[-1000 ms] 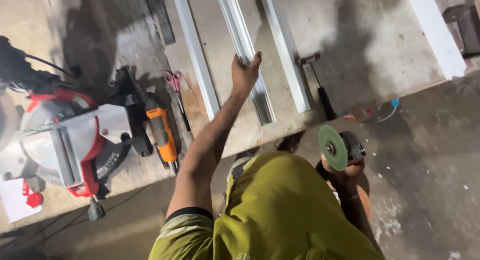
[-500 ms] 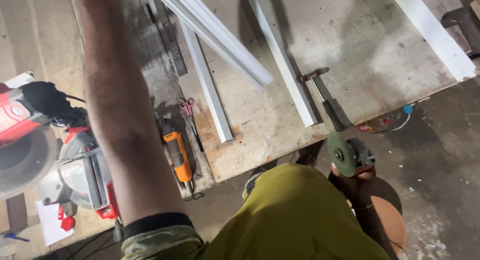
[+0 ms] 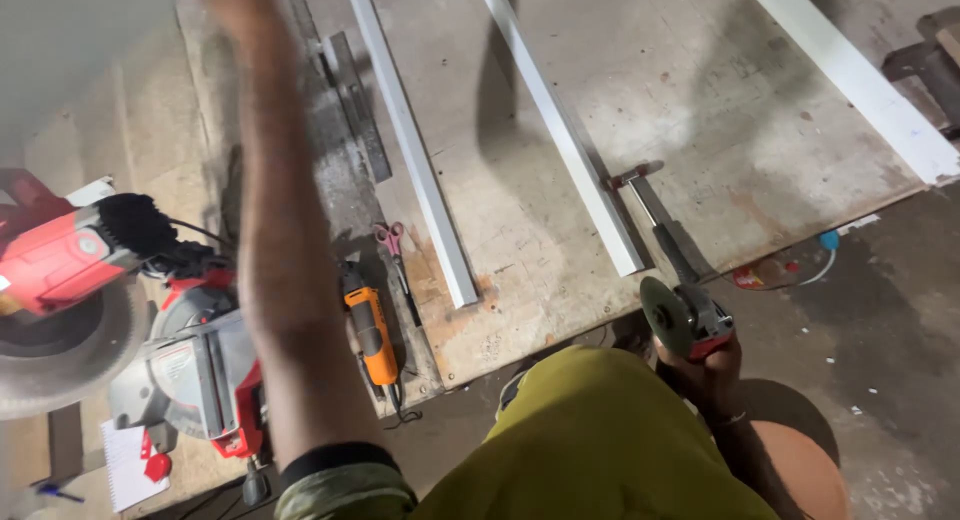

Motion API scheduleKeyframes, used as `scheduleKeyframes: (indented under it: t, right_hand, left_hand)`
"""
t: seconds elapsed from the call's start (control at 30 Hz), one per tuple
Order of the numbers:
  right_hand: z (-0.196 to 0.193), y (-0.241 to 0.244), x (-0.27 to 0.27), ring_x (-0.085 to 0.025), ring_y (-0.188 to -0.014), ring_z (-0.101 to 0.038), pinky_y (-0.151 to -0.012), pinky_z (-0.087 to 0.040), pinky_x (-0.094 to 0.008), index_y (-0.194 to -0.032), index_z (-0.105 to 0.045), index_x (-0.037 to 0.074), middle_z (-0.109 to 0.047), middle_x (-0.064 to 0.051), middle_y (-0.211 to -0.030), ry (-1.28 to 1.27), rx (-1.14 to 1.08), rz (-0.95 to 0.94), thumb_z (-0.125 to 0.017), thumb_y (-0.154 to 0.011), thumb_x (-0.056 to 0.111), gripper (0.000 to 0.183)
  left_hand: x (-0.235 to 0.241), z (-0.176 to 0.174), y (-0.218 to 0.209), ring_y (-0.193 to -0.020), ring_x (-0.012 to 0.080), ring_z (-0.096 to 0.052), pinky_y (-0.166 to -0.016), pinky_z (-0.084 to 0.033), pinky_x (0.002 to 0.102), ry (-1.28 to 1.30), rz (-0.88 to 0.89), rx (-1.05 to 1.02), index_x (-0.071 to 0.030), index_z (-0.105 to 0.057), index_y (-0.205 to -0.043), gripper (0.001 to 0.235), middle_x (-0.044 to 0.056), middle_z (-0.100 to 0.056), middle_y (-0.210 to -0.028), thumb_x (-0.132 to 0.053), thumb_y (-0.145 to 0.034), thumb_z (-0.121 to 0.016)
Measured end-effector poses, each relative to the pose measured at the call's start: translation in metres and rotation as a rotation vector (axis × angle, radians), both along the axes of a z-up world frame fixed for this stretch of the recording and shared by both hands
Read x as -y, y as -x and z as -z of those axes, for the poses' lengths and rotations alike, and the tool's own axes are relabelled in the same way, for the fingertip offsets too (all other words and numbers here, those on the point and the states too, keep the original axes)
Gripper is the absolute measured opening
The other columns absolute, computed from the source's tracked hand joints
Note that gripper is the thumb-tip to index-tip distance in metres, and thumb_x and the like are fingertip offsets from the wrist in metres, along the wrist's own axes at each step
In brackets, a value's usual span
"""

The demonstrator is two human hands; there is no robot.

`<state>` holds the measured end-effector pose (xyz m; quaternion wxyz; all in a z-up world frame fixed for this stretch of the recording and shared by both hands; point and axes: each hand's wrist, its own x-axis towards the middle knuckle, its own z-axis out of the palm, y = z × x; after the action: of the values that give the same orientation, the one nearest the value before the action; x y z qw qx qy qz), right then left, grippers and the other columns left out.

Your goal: The recorder prepares and cleans metal or plastic window/door profiles using various hand tools and a grinder.

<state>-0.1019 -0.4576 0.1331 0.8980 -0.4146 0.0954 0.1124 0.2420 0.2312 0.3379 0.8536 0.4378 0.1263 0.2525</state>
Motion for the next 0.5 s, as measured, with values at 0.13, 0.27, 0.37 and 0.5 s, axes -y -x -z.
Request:
scheduleKeyframes:
  t: [0.13,0.27,0.37,0.5]
  right_hand:
    - [-0.007,0.007,-0.002,-0.030,-0.122,-0.059,-0.094,-0.054,-0.042,-0.147,-0.045,0.000,-0.056,-0.020,-0.140,0.561,0.488,-0.105,-0.075,-0.076,0.004,0.077]
    - [0.019,0.002,0.004,-0.035,-0.124,-0.062,-0.098,-0.055,-0.048,-0.152,-0.048,-0.003,-0.060,-0.022,-0.143,-0.279,-0.101,0.002,-0.067,-0.097,0.023,0.064]
    - [0.005,-0.001,-0.003,-0.028,-0.127,-0.062,-0.103,-0.053,-0.041,-0.148,-0.050,-0.002,-0.061,-0.018,-0.142,-0.307,0.140,-0.146,-0.072,-0.078,0.002,0.073]
    - [-0.034,0.004,-0.007,-0.017,-0.115,-0.063,-0.099,-0.052,-0.032,-0.134,-0.058,0.002,-0.066,-0.008,-0.127,0.537,0.412,-0.103,-0.075,-0.087,0.005,0.050]
  left_hand:
    - [0.048,0.048,0.064,-0.094,0.0245,-0.073,-0.077,-0.065,0.035,0.109,0.009,-0.025,-0.006,-0.021,-0.154,0.056,0.020,-0.073,-0.115,-0.028,-0.106,-0.035]
    - [0.179,0.082,0.147,-0.096,0.0259,-0.073,-0.078,-0.066,0.035,0.208,-0.009,-0.046,-0.007,-0.015,-0.159,0.059,0.022,-0.073,-0.118,-0.030,-0.107,-0.031]
    - [0.240,0.158,0.176,-0.073,0.0219,-0.053,-0.064,-0.054,0.035,0.156,0.191,-0.033,0.008,-0.019,-0.167,0.087,0.027,-0.043,-0.092,-0.062,-0.120,-0.041]
    - [0.321,0.155,0.227,-0.064,0.0145,-0.058,-0.059,-0.055,0.028,0.400,0.231,-0.154,-0.008,-0.039,-0.154,0.076,0.006,-0.067,-0.092,-0.056,-0.097,-0.053]
